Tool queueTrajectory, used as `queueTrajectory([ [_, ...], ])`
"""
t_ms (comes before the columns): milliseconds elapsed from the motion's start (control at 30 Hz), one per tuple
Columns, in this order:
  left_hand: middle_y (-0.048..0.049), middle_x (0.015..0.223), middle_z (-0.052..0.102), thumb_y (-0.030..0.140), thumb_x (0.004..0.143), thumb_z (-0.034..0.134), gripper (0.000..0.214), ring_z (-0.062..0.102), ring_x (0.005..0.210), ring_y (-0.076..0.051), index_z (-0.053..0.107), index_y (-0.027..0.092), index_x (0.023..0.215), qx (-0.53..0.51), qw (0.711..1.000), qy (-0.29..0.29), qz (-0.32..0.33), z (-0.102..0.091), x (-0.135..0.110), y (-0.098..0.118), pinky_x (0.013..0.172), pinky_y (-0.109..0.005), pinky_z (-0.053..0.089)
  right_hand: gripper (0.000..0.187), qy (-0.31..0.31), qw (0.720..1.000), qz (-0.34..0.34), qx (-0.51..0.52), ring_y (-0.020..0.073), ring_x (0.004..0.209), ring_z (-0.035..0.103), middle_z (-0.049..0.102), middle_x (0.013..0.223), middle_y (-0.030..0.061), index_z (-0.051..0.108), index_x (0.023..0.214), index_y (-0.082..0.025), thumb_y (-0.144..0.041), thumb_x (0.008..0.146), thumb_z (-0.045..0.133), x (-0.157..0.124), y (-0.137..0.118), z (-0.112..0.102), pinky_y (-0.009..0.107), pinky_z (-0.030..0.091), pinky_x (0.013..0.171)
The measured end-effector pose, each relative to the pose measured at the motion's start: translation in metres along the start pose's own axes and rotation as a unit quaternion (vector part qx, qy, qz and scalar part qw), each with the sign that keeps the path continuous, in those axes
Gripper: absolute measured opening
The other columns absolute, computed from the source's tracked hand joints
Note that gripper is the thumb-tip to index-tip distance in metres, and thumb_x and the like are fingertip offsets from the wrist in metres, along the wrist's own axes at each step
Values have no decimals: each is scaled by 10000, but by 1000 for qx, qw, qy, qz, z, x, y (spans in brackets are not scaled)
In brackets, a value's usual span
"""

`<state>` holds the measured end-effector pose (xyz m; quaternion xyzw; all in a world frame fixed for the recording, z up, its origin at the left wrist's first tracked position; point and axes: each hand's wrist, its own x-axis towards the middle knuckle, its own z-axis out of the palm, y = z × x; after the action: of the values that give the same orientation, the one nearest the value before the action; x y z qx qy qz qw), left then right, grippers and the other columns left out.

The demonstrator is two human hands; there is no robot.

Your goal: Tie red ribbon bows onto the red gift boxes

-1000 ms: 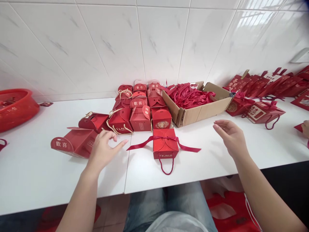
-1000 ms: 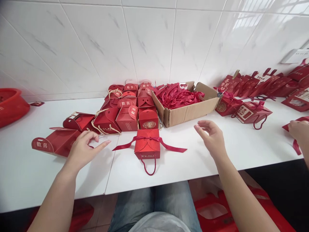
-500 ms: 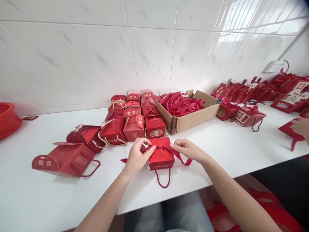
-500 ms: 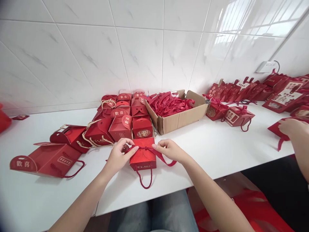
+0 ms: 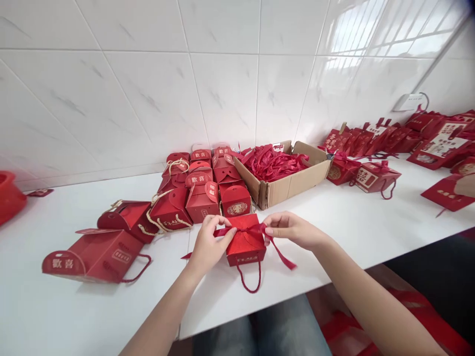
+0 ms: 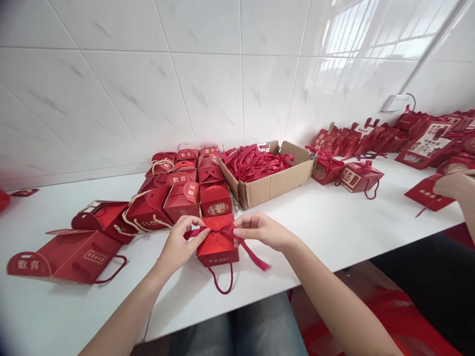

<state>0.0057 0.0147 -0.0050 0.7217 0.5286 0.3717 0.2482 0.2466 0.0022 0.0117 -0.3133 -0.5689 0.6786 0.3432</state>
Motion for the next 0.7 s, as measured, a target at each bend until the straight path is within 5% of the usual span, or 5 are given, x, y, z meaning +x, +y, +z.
queueTrajectory([
  [100, -41, 923, 563, 301, 787, 611, 97, 539, 877, -199, 580, 210, 801, -1, 1000, -11, 2, -1, 1, 3, 838, -367, 448, 245, 22, 999, -25, 35, 123, 743, 625, 684, 796, 18, 672, 975, -159, -314, 791, 721, 6, 0, 5, 276, 467, 752],
  [333, -53, 1033, 567, 265, 766, 645, 102, 509, 1063, -236, 594, 220, 842, 3, 1000, -28, 8, -3, 4, 8, 950, -422, 412, 177, 140, 986, -82, 28, 111, 657, 610, 670, 666, -4, 682, 845, -179, -350, 803, 707, 18, -6, 19, 256, 474, 704],
  [533, -46, 1033, 627, 230, 795, 598, 79, 529, 1067, -230, 599, 222, 874, -25, 998, -24, 45, -5, 5, 18, 975, -408, 392, 292, 92, 993, -69, 39, 124, 714, 650, 720, 806, 26, 656, 1054, -190, -325, 799, 710, 17, -9, 23, 276, 514, 742],
  [700, -59, 1045, 674, 395, 900, 477, 262, 603, 1007, -210, 615, 204, 1014, -174, 983, -55, -1, -5, 14, 40, 901, -352, 450, 378, 97, 994, -57, 9, 153, 749, 668, 725, 799, 32, 600, 1091, -199, -362, 773, 722, 17, -8, 27, 290, 530, 708],
])
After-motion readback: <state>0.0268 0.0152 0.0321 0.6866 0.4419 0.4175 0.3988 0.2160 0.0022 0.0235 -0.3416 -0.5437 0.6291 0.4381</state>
